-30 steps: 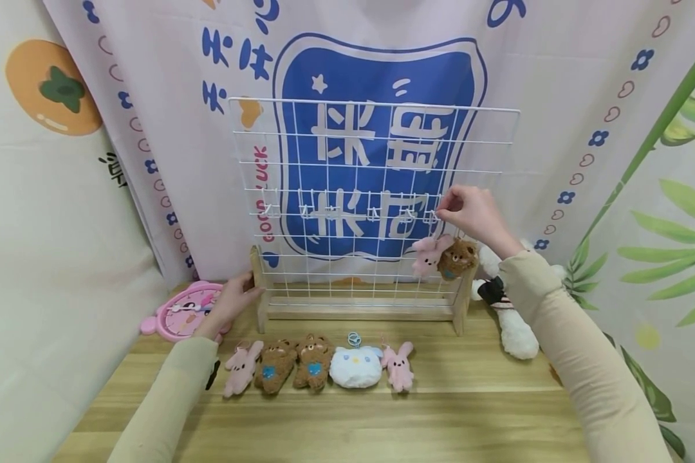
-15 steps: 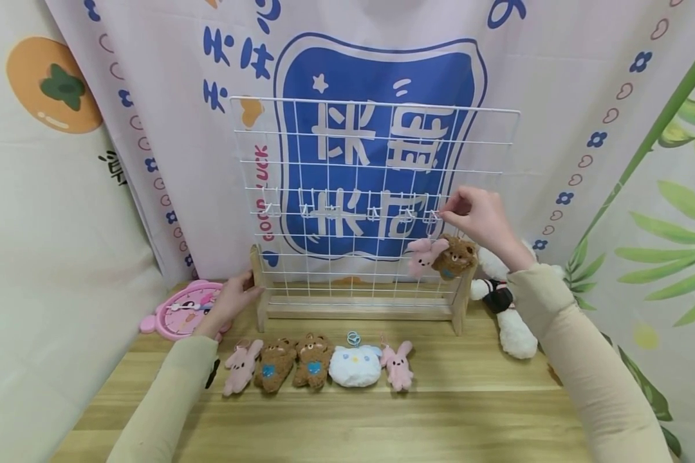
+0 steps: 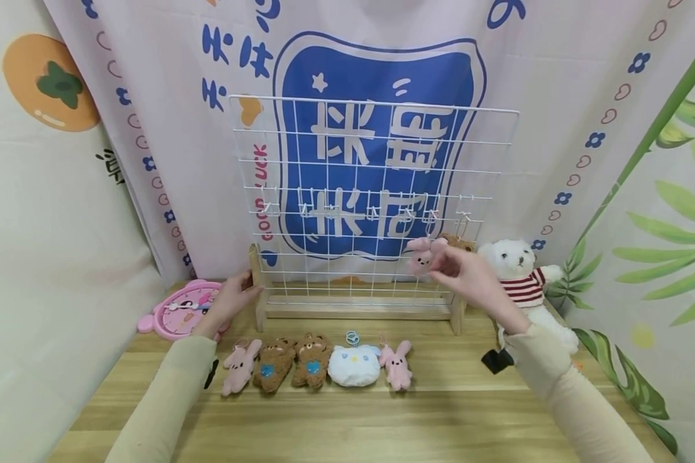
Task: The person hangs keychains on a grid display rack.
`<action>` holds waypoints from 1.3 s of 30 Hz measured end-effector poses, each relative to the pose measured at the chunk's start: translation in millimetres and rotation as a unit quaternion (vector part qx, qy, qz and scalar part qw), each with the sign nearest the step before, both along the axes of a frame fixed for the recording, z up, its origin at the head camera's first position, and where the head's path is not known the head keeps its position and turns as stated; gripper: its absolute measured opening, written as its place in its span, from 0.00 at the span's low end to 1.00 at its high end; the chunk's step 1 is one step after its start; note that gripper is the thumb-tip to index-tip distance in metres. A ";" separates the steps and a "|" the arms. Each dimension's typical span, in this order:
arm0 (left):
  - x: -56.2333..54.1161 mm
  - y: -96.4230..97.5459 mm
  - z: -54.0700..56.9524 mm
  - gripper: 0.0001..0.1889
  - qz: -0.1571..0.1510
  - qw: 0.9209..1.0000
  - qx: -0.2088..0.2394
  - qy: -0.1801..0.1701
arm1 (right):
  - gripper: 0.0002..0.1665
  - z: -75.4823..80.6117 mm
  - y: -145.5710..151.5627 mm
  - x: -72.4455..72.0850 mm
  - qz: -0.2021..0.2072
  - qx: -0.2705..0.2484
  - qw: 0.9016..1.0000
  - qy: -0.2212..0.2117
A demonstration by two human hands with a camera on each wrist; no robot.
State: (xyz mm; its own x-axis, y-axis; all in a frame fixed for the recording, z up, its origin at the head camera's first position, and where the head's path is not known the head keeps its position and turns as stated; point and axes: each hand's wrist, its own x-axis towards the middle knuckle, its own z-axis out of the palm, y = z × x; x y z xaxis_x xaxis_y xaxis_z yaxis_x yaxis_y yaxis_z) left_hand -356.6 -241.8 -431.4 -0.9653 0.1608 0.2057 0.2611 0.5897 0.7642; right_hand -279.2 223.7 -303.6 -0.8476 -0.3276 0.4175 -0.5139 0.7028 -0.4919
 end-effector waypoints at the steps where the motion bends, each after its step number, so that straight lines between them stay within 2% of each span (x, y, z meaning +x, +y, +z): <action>1: -0.1 -0.1 0.5 0.28 0.000 1.000 -0.005 0.002 | 0.06 -9.2 -1.3 -0.9 0.006 0.003 1.000 -0.004; 9: -0.1 -0.8 1.9 0.28 0.000 1.000 -0.025 0.002 | 0.05 -79.9 -15.0 -17.6 0.036 0.043 0.997 -0.055; 13: -0.8 -0.3 0.4 0.27 -0.001 1.000 -0.012 -0.001 | 0.04 -106.2 -23.2 -28.9 0.051 0.066 0.992 -0.089; 18: -1.0 0.4 -0.3 0.28 0.002 1.000 -0.007 -0.004 | 0.03 -130.9 -33.9 -40.0 0.073 0.093 0.987 -0.111; 27: -1.2 -1.6 -1.5 0.27 0.002 1.000 -0.003 -0.004 | 0.03 -152.7 -50.2 -53.2 0.035 0.136 0.973 -0.184; 30: -1.4 -1.4 -1.6 0.27 0.003 1.000 -0.007 0.004 | 0.08 -154.4 -54.5 -54.7 0.025 0.150 0.970 -0.189; 39: 1.6 0.6 3.2 0.27 0.001 1.000 -0.004 0.005 | 0.23 -158.3 -62.6 -56.1 0.026 0.157 0.971 -0.178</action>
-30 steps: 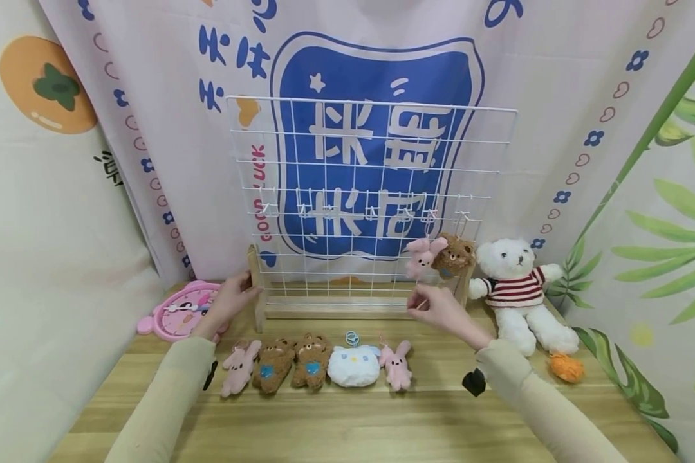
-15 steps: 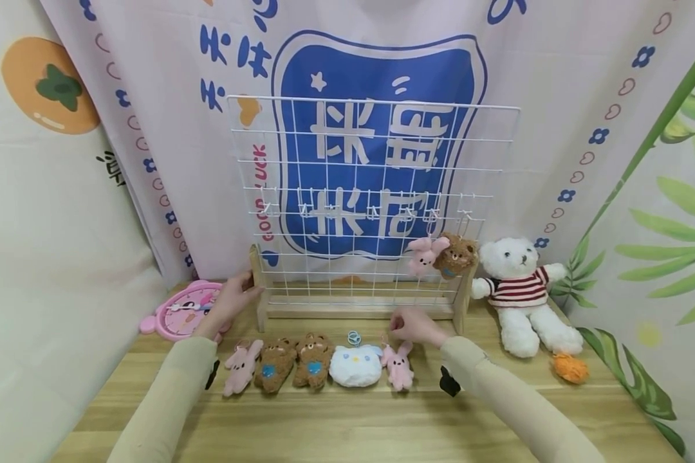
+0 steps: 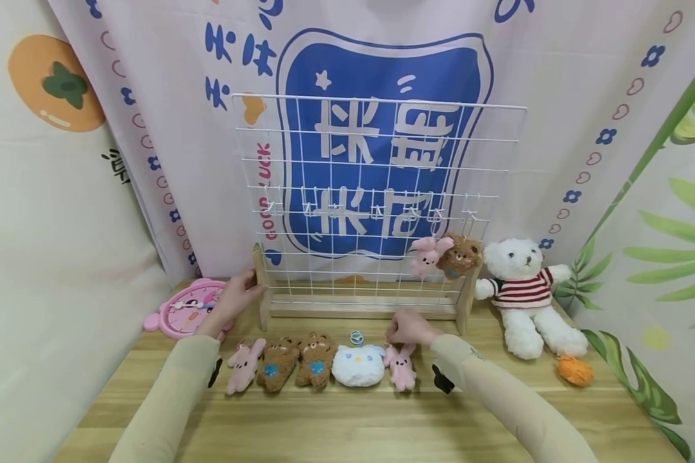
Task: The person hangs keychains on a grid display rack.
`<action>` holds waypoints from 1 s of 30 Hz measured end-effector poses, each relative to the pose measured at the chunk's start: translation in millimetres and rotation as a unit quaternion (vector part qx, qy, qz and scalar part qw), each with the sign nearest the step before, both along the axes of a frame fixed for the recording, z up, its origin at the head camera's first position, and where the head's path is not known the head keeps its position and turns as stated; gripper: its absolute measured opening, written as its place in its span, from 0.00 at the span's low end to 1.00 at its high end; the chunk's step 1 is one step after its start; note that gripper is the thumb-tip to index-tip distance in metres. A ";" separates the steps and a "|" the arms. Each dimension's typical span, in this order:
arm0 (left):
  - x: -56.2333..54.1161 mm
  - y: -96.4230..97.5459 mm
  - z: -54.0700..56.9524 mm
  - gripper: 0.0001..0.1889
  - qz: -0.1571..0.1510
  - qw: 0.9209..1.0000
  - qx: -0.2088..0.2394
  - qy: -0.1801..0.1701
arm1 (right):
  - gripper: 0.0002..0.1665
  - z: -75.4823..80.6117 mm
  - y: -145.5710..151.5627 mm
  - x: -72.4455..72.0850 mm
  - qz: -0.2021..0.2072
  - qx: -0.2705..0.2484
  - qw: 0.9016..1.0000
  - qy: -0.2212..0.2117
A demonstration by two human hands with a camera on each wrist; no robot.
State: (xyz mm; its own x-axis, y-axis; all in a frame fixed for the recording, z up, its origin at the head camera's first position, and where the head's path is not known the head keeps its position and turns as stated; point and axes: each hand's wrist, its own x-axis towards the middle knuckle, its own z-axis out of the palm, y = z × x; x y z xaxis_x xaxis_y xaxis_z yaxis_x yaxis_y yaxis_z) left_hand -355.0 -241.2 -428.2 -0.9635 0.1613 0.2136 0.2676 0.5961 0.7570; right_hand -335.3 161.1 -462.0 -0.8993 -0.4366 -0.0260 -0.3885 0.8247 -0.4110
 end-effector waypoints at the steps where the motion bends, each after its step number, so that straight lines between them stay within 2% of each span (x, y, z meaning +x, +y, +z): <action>1: 0.4 0.5 0.5 0.27 0.000 1.000 0.002 -0.002 | 0.24 -0.3 -0.3 0.1 -0.002 -0.001 1.000 -0.002; 3: 0.7 1.0 0.7 0.27 0.001 1.000 0.007 -0.004 | 0.26 -1.3 -0.5 0.1 -0.001 0.001 1.000 -0.001; 8: 0.6 1.7 0.3 0.28 0.000 1.000 0.014 -0.008 | 0.25 -0.6 0.1 1.1 0.010 0.005 1.000 0.006; 17: 1.3 2.7 1.7 0.29 0.002 1.000 0.011 -0.013 | 0.11 9.9 6.5 3.9 0.001 -0.014 1.000 -0.006; 24: 0.7 2.2 0.3 0.28 0.006 1.000 0.000 -0.007 | 0.07 21.1 16.4 10.2 0.024 -0.070 0.997 0.003; 30: -0.6 0.4 -1.4 0.29 0.006 1.000 0.001 -0.011 | 0.05 34.7 23.9 19.0 0.025 -0.101 0.995 0.004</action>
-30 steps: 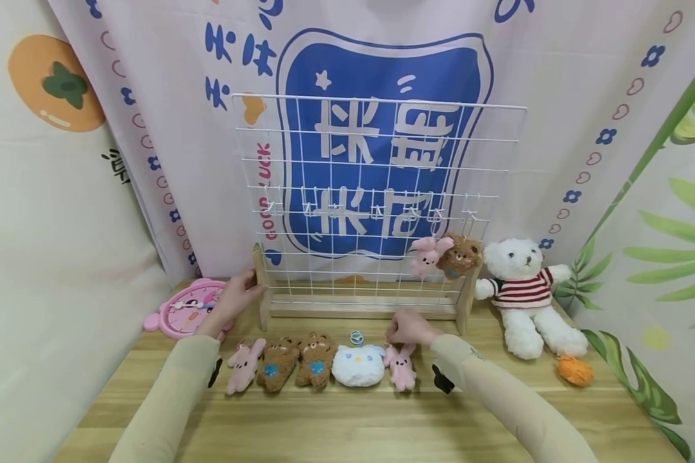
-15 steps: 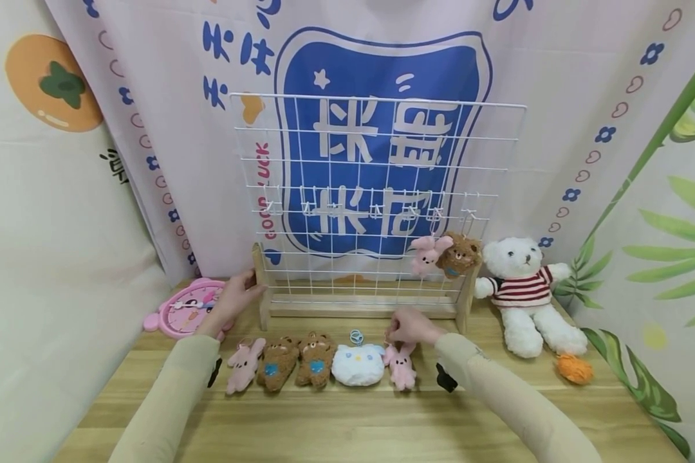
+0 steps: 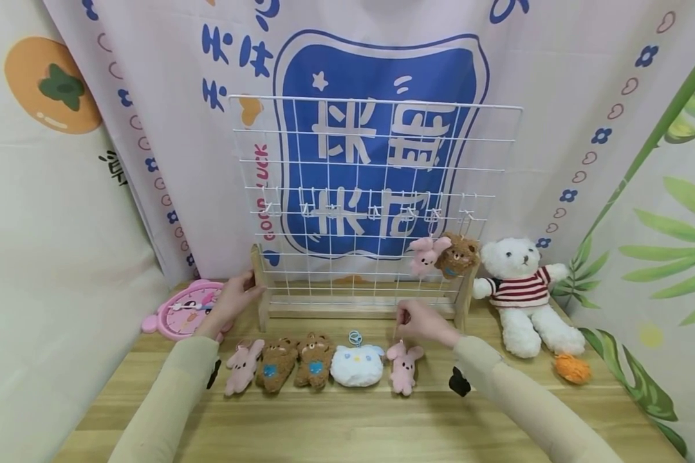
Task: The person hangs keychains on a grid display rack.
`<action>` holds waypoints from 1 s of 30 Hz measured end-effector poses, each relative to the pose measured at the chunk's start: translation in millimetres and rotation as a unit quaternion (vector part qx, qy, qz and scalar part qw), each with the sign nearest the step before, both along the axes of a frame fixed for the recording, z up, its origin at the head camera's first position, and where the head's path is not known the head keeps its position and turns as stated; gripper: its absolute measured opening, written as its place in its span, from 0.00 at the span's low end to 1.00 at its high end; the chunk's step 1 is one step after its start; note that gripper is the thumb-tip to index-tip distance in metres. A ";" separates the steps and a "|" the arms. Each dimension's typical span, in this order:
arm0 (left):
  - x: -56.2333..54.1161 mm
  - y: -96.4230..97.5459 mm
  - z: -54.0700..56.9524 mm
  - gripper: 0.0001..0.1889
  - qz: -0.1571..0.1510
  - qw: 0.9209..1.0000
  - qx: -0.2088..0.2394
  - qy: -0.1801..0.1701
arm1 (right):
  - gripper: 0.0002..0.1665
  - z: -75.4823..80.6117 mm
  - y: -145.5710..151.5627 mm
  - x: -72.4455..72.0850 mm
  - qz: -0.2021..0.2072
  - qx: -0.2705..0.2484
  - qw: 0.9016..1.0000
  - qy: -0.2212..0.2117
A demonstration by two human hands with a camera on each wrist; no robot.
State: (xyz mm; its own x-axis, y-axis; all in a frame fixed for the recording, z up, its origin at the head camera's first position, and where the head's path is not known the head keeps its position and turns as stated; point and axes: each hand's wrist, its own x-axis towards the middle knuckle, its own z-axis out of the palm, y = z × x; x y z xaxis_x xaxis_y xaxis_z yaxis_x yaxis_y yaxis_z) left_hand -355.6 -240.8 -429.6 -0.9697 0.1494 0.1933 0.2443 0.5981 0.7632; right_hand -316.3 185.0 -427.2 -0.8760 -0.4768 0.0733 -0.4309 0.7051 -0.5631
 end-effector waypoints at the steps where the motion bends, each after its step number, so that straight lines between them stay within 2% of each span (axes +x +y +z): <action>1: 0.1 0.0 -0.1 0.29 -0.001 1.000 0.000 0.001 | 0.05 2.1 1.0 1.5 -0.001 0.000 1.000 0.004; 12: -1.2 0.1 -0.5 0.28 -0.002 1.000 -0.006 0.004 | 0.07 24.9 12.2 20.9 0.004 -0.026 0.998 0.058; 21: -2.0 0.4 1.2 0.27 -0.003 1.000 -0.009 0.014 | 0.07 50.4 19.7 36.9 -0.020 -0.040 0.993 0.111; 30: -1.3 1.5 1.0 0.27 0.000 1.000 -0.001 0.003 | 0.08 83.9 21.1 32.8 -0.035 -0.060 0.980 0.188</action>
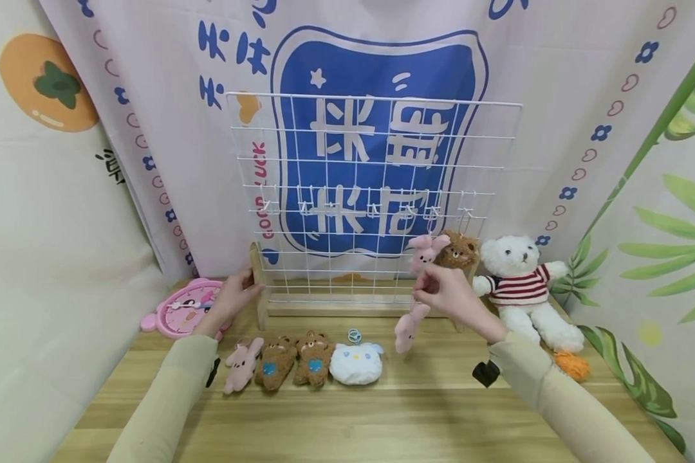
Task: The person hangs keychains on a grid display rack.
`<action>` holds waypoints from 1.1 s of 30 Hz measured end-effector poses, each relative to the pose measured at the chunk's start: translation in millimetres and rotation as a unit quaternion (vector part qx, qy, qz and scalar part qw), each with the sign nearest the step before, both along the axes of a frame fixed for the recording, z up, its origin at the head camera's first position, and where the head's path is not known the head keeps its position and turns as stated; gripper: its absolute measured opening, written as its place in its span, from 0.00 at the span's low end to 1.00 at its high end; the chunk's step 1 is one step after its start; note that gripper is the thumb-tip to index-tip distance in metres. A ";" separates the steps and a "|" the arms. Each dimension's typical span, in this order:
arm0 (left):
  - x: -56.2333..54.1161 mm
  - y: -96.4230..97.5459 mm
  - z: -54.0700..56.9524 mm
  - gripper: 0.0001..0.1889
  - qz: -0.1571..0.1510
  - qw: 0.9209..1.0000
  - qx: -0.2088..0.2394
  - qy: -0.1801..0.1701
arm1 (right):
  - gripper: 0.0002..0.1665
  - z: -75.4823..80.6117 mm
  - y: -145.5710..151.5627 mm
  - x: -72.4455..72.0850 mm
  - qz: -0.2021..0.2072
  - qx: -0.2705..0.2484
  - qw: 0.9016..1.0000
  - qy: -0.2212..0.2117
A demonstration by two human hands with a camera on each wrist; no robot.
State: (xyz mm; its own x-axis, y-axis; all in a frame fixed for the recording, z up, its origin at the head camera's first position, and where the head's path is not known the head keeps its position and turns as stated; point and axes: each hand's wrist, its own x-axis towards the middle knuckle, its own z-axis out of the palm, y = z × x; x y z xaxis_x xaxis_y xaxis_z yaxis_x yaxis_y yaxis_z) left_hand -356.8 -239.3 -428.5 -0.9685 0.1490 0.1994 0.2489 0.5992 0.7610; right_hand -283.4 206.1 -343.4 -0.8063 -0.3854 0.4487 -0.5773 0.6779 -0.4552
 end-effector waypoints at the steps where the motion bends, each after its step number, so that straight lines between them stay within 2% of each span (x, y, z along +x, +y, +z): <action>1: 0.0 -0.3 0.3 0.27 0.001 1.000 -0.004 0.001 | 0.07 5.8 -0.7 -1.2 -0.004 0.000 1.000 0.007; 4: 0.4 -1.2 0.2 0.27 0.002 1.000 -0.005 -0.005 | 0.07 24.0 -2.9 -5.2 -0.009 -0.006 1.000 0.023; 11: 1.2 -1.3 1.0 0.28 0.003 1.000 0.003 -0.014 | 0.04 69.8 -8.8 -10.8 -0.016 -0.033 0.999 0.019; 17: 0.7 -0.4 1.5 0.26 0.003 1.000 -0.004 -0.004 | 0.03 96.9 -11.0 -22.8 -0.027 -0.035 0.998 0.042; 25: 1.5 -1.0 1.1 0.27 0.006 1.000 -0.009 -0.003 | 0.03 119.2 -14.1 -32.1 -0.037 -0.038 0.998 0.038; 33: 1.2 -1.9 0.4 0.26 0.003 1.000 0.004 -0.002 | 0.03 123.6 -17.5 -36.1 -0.056 -0.042 0.997 0.015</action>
State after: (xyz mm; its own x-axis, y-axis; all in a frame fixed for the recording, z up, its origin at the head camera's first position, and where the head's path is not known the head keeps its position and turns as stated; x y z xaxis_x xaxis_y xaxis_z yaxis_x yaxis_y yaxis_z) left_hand -355.6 -241.1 -428.2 -0.9703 0.1411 0.1963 0.2416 0.5948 0.7667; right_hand -319.5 188.6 -219.7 -0.8280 -0.2536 0.5001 -0.5140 0.6998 -0.4961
